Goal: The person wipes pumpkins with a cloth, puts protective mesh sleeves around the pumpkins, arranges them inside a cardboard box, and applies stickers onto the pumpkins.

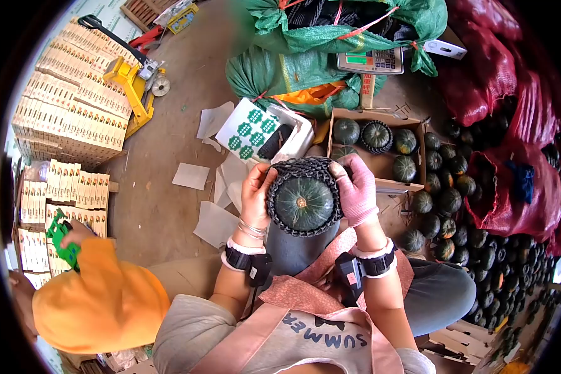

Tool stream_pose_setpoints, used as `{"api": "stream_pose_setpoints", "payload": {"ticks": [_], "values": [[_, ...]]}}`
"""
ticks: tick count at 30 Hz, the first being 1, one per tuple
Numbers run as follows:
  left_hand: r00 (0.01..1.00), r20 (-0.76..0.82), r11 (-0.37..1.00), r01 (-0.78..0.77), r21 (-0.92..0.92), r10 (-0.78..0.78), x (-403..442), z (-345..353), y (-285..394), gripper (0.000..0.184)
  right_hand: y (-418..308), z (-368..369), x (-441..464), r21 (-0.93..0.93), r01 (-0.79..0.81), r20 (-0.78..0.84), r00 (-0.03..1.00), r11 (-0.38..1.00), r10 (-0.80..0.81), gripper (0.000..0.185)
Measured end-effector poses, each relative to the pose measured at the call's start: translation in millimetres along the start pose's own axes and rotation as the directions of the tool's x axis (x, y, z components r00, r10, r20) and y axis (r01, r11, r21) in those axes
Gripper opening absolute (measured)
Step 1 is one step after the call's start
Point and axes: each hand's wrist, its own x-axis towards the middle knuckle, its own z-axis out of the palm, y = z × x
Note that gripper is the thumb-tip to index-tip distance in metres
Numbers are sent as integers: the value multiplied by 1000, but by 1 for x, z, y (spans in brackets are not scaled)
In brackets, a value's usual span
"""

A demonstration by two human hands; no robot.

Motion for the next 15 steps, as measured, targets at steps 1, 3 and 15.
{"api": "stream_pose_setpoints", "payload": {"ticks": [1,3,15], "values": [[1000,3,1000,2,-1,-2,0,1,-1,16,0,-1,0,26,-23,1,1000,999,23,12],[1000,-3,1000,4,-4,-4,2,2,-3,16,1,-3,-1,78,-90,13,996,993,89,9],[999,22,997,-26,66,25,3,10,-21,17,-7,-9,-46,-467,29,-198,971,884,-136,37]]}}
